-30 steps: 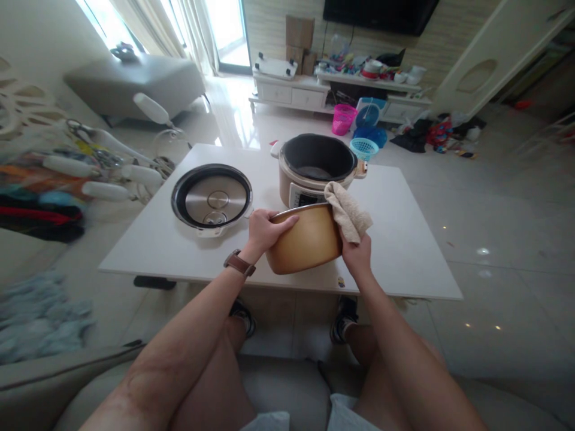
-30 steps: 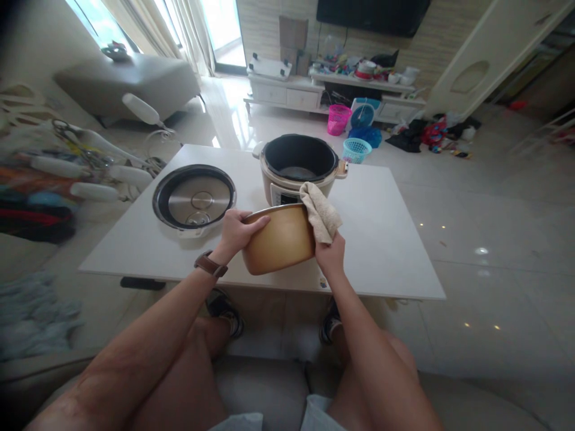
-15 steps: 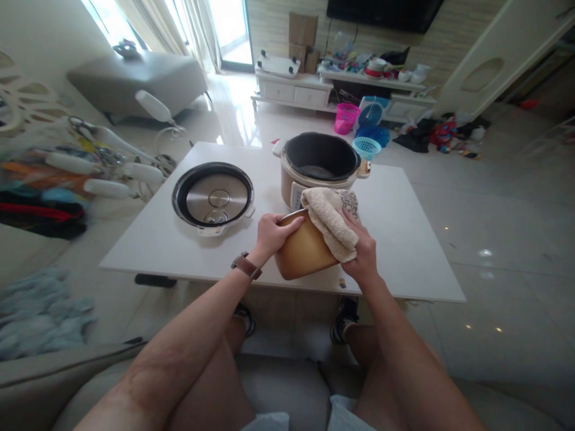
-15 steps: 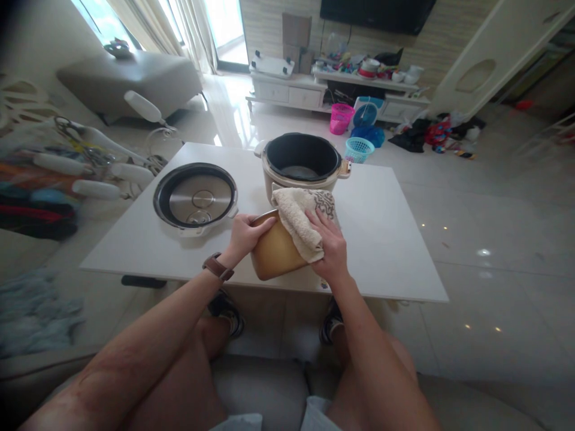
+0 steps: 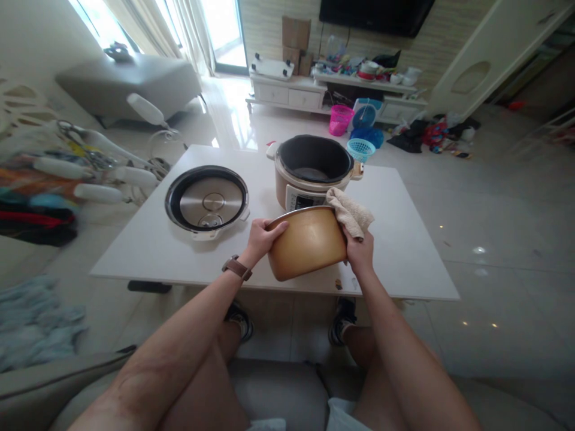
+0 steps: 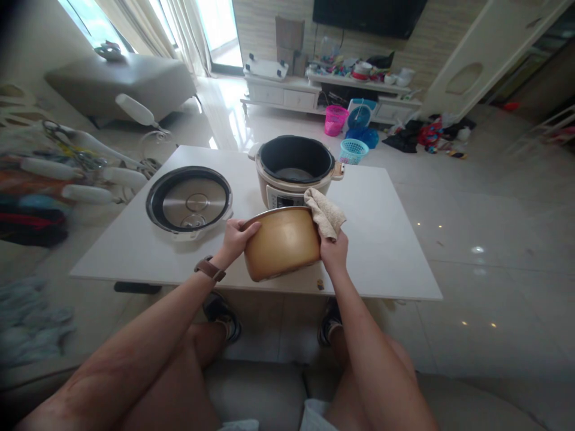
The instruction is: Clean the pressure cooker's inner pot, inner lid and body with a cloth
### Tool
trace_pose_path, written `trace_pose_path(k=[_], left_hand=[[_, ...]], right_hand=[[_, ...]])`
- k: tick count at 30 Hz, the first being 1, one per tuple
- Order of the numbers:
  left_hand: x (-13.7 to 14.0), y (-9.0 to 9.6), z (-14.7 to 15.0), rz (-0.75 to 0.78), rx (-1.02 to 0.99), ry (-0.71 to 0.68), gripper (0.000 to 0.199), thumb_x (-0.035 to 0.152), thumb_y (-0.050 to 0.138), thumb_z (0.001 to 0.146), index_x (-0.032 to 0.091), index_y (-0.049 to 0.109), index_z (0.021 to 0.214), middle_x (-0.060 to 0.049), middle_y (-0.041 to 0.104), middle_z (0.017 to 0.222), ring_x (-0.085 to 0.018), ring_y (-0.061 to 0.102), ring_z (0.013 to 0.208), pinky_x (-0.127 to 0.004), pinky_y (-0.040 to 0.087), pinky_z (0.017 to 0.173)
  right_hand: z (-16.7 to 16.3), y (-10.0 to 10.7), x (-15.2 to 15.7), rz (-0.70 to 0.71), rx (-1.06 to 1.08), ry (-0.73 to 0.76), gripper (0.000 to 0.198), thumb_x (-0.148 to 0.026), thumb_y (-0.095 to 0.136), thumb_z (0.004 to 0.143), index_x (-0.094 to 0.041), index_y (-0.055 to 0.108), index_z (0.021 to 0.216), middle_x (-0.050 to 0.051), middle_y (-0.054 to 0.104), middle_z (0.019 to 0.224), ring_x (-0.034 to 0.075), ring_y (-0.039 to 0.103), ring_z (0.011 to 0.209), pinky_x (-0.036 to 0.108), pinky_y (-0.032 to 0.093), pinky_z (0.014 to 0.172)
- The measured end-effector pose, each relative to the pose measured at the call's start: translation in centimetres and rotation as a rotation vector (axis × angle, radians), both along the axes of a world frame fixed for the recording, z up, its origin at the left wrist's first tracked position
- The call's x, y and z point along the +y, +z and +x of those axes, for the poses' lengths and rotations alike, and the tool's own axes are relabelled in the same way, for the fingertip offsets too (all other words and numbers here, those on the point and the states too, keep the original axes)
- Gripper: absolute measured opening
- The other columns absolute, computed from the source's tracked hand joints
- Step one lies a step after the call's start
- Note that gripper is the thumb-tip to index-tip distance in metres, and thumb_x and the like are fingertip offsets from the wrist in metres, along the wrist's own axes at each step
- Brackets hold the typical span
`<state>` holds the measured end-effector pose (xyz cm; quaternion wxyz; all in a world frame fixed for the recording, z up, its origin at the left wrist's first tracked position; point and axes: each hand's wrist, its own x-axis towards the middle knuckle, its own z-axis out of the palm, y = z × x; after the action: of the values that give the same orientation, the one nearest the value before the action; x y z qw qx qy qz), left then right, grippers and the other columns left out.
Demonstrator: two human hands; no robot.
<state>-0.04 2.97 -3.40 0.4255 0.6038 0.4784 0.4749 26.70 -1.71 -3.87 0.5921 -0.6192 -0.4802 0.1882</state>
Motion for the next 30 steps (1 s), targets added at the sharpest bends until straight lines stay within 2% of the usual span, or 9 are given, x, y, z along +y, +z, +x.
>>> trace_pose_path(k=[5,11,13,16,18,21,25,30], left_hand=[[0.1,2.2,-0.1,0.107,0.146,-0.059,0.057,0.058,0.065,0.083,0.02,0.036,0.052,0.004,0.029,0.054,-0.008,0.026,0.054,-0.027,0.016,0.051],[-0.5,3.5,1.0,0.018,0.249,0.012,0.067,0.069,0.068,0.08,0.02,0.035,0.047,0.004,0.028,0.051,-0.007,0.025,0.051,-0.028,0.014,0.049],[-0.5,3.5,1.2,0.018,0.253,0.02,0.068,0.07,0.067,0.08,0.02,0.036,0.047,0.003,0.03,0.05,-0.007,0.027,0.051,-0.028,0.015,0.049],[-0.3,3.3,1.2,0.028,0.247,0.008,0.067,0.07,0.065,0.08,0.02,0.038,0.047,0.003,0.031,0.051,-0.008,0.027,0.051,-0.028,0.016,0.049],[-0.2,3.0,1.0,0.038,0.235,0.002,0.067,0.07,0.065,0.079,0.02,0.035,0.046,0.003,0.028,0.051,-0.007,0.025,0.051,-0.028,0.014,0.049],[-0.1,2.3,0.7,0.043,0.201,0.006,0.067,0.068,0.066,0.08,0.02,0.033,0.047,0.004,0.026,0.051,-0.007,0.023,0.05,-0.028,0.012,0.049],[-0.2,0.5,0.2,0.046,0.057,0.017,0.067,0.065,0.069,0.079,0.021,0.031,0.047,0.004,0.024,0.05,-0.006,0.021,0.05,-0.028,0.011,0.048],[0.1,-2.1,0.0,0.054,-0.082,0.073,0.068,0.064,0.07,0.077,0.021,0.028,0.046,0.005,0.021,0.049,-0.006,0.018,0.049,-0.027,0.011,0.048]], right_hand=[[-0.1,0.0,0.2,0.002,-0.055,0.001,0.041,-0.05,0.072,0.084,-0.016,0.081,0.105,0.015,0.083,0.107,0.035,0.078,0.109,0.05,0.061,0.099],[-0.6,0.8,-0.5,0.086,-0.187,0.045,0.037,-0.044,0.069,0.088,-0.016,0.081,0.109,0.016,0.083,0.11,0.036,0.079,0.108,0.049,0.062,0.098],[-1.0,1.9,-1.5,0.156,-0.319,0.148,0.037,-0.04,0.069,0.089,-0.018,0.08,0.117,0.015,0.082,0.118,0.036,0.076,0.116,0.048,0.06,0.104],[-1.8,3.8,-2.8,0.262,-0.529,0.39,0.044,-0.035,0.069,0.09,-0.025,0.075,0.132,0.01,0.073,0.142,0.034,0.064,0.14,0.051,0.048,0.122],[-2.0,4.4,-3.1,0.291,-0.575,0.468,0.047,-0.033,0.067,0.091,-0.028,0.072,0.138,0.007,0.068,0.148,0.032,0.057,0.147,0.053,0.043,0.127],[-2.0,3.9,-2.7,0.273,-0.477,0.403,0.047,-0.033,0.068,0.091,-0.024,0.072,0.136,0.009,0.073,0.141,0.033,0.064,0.14,0.052,0.05,0.121],[-1.4,2.1,-1.5,0.183,-0.291,0.195,0.033,-0.038,0.072,0.088,-0.019,0.08,0.114,0.013,0.083,0.114,0.034,0.078,0.113,0.048,0.061,0.104],[-0.4,0.8,-0.2,0.101,-0.127,0.052,0.037,-0.048,0.073,0.087,-0.017,0.081,0.106,0.015,0.083,0.113,0.034,0.078,0.109,0.051,0.061,0.102]])
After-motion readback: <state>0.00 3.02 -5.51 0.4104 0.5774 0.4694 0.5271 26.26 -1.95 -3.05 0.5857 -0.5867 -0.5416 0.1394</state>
